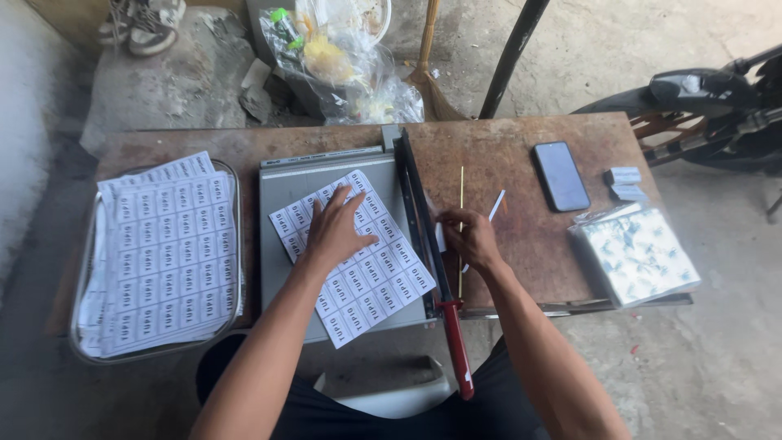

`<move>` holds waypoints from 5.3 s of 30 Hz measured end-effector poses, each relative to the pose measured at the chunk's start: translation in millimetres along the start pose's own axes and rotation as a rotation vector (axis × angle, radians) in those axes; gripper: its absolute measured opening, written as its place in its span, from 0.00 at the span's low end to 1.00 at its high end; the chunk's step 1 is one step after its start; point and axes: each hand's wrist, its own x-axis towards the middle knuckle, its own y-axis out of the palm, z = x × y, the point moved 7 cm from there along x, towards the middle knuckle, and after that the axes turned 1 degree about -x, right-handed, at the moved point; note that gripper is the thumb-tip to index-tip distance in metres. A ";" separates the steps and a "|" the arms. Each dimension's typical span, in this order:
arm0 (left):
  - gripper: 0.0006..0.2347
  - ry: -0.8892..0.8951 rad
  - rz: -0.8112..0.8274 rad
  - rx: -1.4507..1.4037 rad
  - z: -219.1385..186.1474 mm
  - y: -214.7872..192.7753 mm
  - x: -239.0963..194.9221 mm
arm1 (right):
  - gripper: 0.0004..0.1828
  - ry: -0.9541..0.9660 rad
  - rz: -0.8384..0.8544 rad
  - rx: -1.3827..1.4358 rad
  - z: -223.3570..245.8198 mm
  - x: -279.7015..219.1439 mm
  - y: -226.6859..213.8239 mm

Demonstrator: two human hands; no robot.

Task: The person uses a manual paper trimmer to cut a sheet of printed labels into smaller individual pieces. They align the sheet, press down the cutting arm, and then remove the cut strips and pieces, repeating the process with new sheets.

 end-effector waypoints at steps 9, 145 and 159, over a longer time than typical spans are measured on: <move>0.63 0.092 0.350 0.146 -1.6 53.8 70.2 | 0.41 0.371 0.021 0.459 60.0 -190.5 -50.2; 0.17 0.126 -0.168 -0.080 23.8 33.4 -103.9 | 0.37 0.125 -0.021 0.175 65.7 -151.0 -78.5; 0.38 -0.079 -0.222 0.021 61.6 17.4 -68.7 | 0.25 0.239 0.291 0.396 170.0 -206.1 -36.0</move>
